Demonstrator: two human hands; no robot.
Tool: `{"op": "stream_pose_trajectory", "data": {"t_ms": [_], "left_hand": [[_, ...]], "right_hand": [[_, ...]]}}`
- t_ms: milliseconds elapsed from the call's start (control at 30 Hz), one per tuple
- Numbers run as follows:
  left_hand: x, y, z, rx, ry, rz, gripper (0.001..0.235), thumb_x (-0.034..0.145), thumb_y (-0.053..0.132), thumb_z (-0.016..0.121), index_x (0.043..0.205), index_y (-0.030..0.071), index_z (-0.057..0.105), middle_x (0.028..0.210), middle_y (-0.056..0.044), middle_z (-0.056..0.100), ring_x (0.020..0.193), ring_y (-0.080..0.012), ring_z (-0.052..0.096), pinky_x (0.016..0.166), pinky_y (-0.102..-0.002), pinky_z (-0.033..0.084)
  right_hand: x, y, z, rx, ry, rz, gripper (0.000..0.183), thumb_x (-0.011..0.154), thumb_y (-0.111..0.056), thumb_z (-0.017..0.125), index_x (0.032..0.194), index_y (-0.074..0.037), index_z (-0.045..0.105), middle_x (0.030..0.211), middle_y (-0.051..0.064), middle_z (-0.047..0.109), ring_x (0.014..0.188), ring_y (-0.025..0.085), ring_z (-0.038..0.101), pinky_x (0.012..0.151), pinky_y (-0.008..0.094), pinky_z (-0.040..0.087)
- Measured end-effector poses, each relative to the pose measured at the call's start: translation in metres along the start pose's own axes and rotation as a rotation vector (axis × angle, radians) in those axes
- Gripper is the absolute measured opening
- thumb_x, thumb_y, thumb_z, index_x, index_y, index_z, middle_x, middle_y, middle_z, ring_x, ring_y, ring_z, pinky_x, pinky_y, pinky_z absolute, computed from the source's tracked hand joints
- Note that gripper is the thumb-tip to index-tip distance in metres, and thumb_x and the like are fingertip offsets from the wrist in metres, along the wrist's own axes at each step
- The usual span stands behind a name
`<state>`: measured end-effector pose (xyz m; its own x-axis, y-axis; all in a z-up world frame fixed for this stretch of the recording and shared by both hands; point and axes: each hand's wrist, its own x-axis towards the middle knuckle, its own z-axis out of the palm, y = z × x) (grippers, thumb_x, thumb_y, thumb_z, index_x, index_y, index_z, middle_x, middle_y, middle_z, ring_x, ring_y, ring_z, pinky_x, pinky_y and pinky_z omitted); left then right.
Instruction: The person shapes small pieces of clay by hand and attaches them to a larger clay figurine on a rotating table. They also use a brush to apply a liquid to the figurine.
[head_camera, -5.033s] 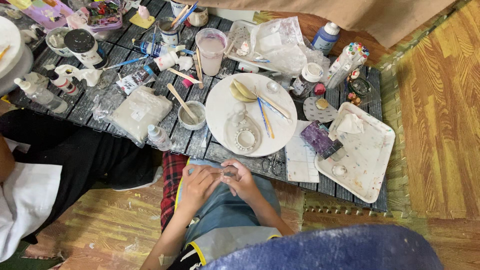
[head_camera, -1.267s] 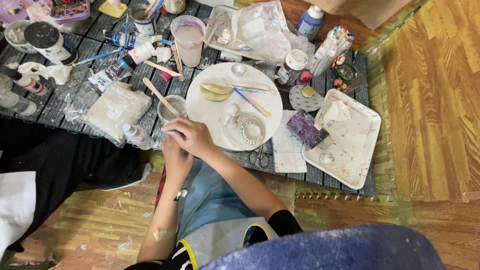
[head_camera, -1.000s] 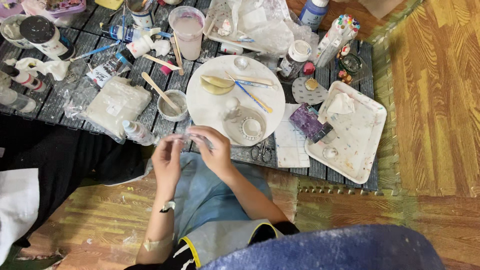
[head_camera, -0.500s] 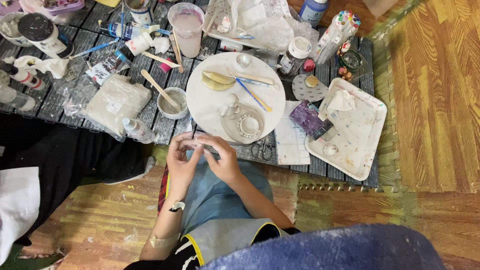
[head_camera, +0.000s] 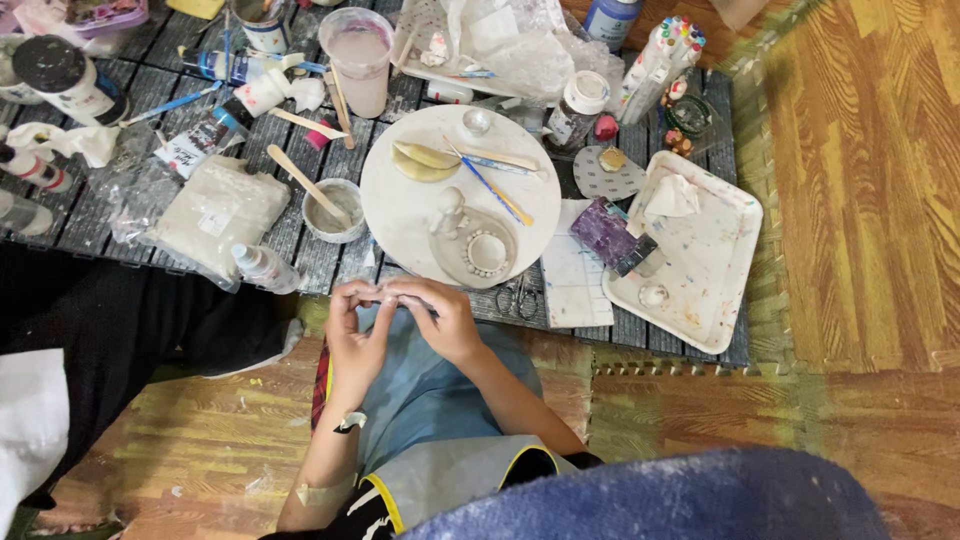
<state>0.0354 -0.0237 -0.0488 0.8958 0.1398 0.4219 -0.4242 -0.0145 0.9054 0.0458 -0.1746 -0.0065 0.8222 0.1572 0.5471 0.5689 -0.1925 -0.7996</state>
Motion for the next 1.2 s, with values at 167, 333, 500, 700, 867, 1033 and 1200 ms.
{"op": "stream_pose_trajectory", "data": {"t_ms": [167,333,500,700,867,1033,1200], "left_hand": [[0.000,-0.001,-0.001,0.031,-0.007,-0.005,0.029,0.094,-0.005,0.072,0.115,0.003,0.054,0.106,-0.003,0.061,0.102,-0.0082,0.060,0.092,-0.024,0.047],[-0.001,-0.002,-0.003,-0.107,-0.027,-0.039,0.032,0.094,-0.007,0.070,0.119,0.005,0.053,0.107,-0.001,0.059,0.101,-0.0077,0.057,0.094,-0.024,0.044],[-0.004,-0.001,-0.002,-0.302,-0.040,-0.170,0.032,0.099,-0.006,0.066,0.124,0.005,0.051,0.105,-0.002,0.064,0.101,-0.0081,0.060,0.095,-0.025,0.047],[-0.003,-0.001,0.000,-0.407,-0.066,-0.266,0.035,0.100,-0.004,0.064,0.130,0.004,0.049,0.102,-0.004,0.068,0.099,-0.0098,0.065,0.092,-0.026,0.050],[0.003,-0.001,0.002,-0.392,-0.100,-0.276,0.036,0.100,-0.004,0.063,0.132,0.004,0.049,0.102,-0.005,0.068,0.098,-0.0110,0.066,0.091,-0.026,0.051],[0.002,0.002,0.003,-0.315,-0.119,-0.254,0.034,0.100,-0.004,0.063,0.129,0.003,0.049,0.105,-0.006,0.069,0.100,-0.0104,0.065,0.091,-0.026,0.050],[0.002,-0.004,-0.003,-0.301,-0.095,-0.180,0.032,0.099,-0.006,0.065,0.126,0.004,0.050,0.108,-0.004,0.065,0.102,-0.0089,0.061,0.092,-0.025,0.048]], "right_hand": [[0.003,-0.007,-0.007,0.013,-0.042,-0.017,0.022,0.096,0.006,0.065,0.115,-0.003,0.068,0.116,0.011,0.074,0.108,0.027,0.074,0.093,0.036,0.060],[0.006,-0.011,-0.012,-0.120,-0.068,-0.065,0.023,0.091,0.002,0.072,0.112,-0.007,0.068,0.110,0.010,0.074,0.102,0.027,0.072,0.089,0.037,0.057],[0.003,-0.013,-0.014,-0.069,-0.101,-0.024,0.024,0.094,0.002,0.070,0.116,-0.007,0.066,0.111,0.008,0.067,0.103,0.027,0.068,0.090,0.037,0.056],[0.003,-0.010,-0.016,-0.046,-0.099,0.010,0.023,0.095,0.004,0.065,0.116,-0.006,0.061,0.112,0.010,0.061,0.101,0.026,0.066,0.088,0.036,0.055],[0.001,-0.005,-0.014,0.019,-0.125,0.071,0.022,0.097,0.006,0.059,0.116,-0.003,0.055,0.113,0.012,0.057,0.097,0.026,0.062,0.088,0.034,0.053],[0.001,-0.003,-0.013,-0.030,-0.091,0.000,0.018,0.100,0.006,0.059,0.114,-0.004,0.056,0.114,0.011,0.057,0.101,0.024,0.060,0.091,0.033,0.051],[0.002,-0.008,-0.017,0.119,-0.085,0.029,0.025,0.099,0.004,0.063,0.122,-0.005,0.062,0.119,0.010,0.064,0.106,0.021,0.066,0.090,0.032,0.056]]}}
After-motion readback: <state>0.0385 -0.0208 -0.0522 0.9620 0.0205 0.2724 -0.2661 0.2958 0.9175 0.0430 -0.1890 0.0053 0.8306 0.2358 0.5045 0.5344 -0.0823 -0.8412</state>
